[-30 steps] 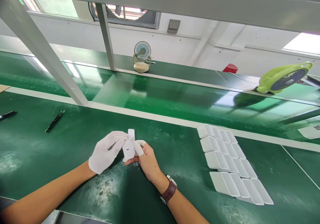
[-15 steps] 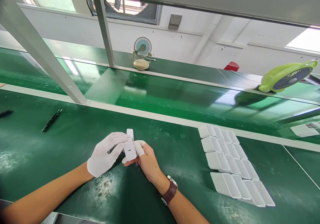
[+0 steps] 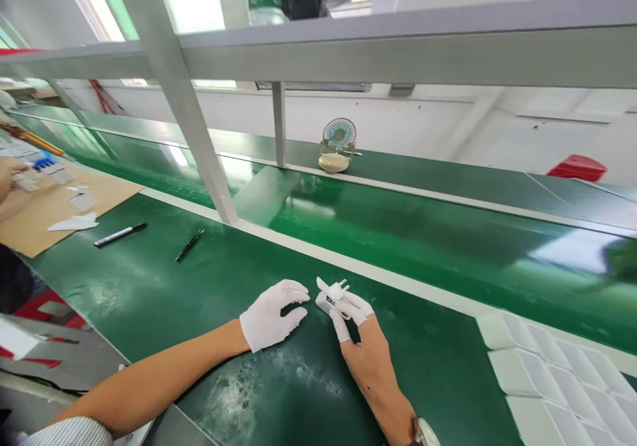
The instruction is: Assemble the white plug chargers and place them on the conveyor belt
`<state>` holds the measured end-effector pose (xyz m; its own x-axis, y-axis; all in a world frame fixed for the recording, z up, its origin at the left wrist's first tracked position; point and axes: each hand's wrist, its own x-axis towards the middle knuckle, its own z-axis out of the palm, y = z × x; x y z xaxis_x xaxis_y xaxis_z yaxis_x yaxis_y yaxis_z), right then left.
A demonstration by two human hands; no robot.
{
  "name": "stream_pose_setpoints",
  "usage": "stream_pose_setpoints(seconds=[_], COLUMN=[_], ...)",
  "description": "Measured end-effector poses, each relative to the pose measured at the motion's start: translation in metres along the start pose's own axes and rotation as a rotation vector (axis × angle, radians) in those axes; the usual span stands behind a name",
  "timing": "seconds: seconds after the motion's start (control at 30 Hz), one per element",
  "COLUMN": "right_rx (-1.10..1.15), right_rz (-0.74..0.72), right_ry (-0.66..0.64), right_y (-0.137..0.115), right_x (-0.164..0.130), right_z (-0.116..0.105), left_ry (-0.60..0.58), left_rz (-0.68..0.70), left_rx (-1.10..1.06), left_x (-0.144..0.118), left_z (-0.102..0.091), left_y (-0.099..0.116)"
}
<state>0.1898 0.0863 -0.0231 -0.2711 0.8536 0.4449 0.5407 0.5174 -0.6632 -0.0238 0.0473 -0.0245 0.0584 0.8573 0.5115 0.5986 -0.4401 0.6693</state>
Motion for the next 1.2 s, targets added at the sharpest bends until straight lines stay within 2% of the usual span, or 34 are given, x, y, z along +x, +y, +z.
stream_pose_setpoints(seconds=[0.13, 0.27, 0.37, 0.47, 0.57, 0.67, 0.73, 0.83, 1.0, 1.07, 1.13, 1.2], right_rx=[-0.138, -0.221, -0.236, -0.194, -0.148, -0.118, -0.102, -0.08, -0.087, -0.057, 0.027, 0.191], right_rz=[-0.192, -0.316, -0.437, -0.618, -0.719, -0.739, -0.733, -0.686, -0.53, -0.461, -0.358, -0.186], right_ry=[-0.059, 0.033, 0.154, 0.201, 0.141, 0.02, -0.037, -0.082, -0.197, -0.268, -0.348, -0.395], right_y=[0.001, -0.005, -0.012, -0.024, -0.037, -0.048, -0.052, -0.057, -0.062, -0.062, -0.059, -0.055], right_x=[0.001, 0.0, -0.001, -0.005, -0.015, -0.026, -0.03, -0.034, -0.04, -0.039, -0.035, -0.027], right_z=[0.002, -0.003, -0.009, -0.011, -0.005, 0.003, 0.007, 0.008, 0.007, 0.004, -0.002, -0.011], left_ry=[0.059, 0.061, 0.102, 0.237, 0.298, 0.266, 0.216, 0.097, -0.279, -0.368, -0.38, -0.275], left_rz=[-0.047, -0.101, -0.188, -0.437, -0.56, -0.62, -0.613, -0.519, -0.285, -0.195, -0.138, -0.149], left_rx=[0.051, 0.179, 0.365, 0.635, 0.713, 0.726, 0.709, 0.589, 0.209, 0.099, 0.006, -0.061], left_x=[0.006, 0.008, 0.004, -0.006, -0.025, -0.043, -0.051, -0.052, -0.035, -0.024, -0.013, -0.003], left_z=[-0.013, -0.042, -0.083, -0.14, -0.191, -0.214, -0.211, -0.185, -0.109, -0.081, -0.058, -0.041], left_y=[-0.006, -0.015, -0.035, -0.062, -0.083, -0.092, -0.091, -0.07, 0.007, 0.034, 0.05, 0.053])
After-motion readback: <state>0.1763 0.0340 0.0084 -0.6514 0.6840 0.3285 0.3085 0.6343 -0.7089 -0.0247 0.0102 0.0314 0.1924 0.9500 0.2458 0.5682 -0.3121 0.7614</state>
